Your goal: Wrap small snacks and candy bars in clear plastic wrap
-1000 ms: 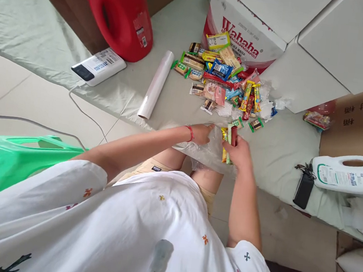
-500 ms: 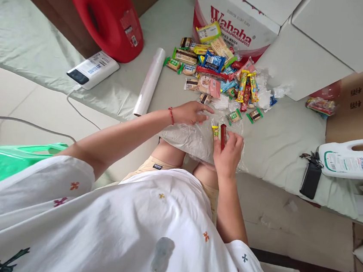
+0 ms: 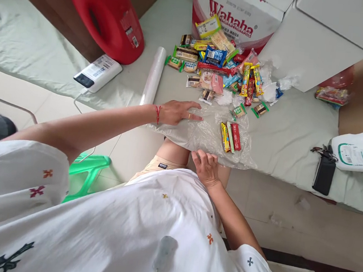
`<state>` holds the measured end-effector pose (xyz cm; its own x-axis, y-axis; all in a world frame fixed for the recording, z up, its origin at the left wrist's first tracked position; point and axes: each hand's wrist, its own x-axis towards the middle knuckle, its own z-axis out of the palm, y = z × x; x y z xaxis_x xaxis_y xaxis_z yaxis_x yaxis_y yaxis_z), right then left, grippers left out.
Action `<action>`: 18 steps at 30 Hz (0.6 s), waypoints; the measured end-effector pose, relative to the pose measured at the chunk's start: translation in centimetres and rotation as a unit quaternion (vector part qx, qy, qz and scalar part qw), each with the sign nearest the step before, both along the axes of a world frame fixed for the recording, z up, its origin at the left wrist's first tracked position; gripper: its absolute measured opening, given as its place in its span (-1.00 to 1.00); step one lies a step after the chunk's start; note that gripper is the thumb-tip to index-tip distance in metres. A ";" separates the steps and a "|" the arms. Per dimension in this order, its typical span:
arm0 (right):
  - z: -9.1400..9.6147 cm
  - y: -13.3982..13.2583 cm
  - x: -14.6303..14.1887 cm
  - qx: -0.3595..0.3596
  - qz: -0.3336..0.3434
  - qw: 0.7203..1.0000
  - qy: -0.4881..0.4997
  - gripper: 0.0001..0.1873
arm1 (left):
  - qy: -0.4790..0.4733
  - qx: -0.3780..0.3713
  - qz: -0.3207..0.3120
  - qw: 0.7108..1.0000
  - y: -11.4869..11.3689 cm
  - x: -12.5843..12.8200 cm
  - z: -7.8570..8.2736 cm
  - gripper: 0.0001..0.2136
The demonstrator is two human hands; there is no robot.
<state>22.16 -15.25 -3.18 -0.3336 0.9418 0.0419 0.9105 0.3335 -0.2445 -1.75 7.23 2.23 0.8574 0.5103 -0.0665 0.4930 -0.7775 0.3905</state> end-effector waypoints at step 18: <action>4.6 5.7 12.4 0.083 -0.454 0.883 0.080 -0.53 | -0.277 0.067 0.217 0.934 5.1 5.5 4.3 -0.75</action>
<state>34.55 -9.56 1.41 0.5797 0.7942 0.1822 0.7790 -0.4746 -0.4099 3.77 12.29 6.55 0.4517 0.7901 0.4143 0.5246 -0.6108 0.5931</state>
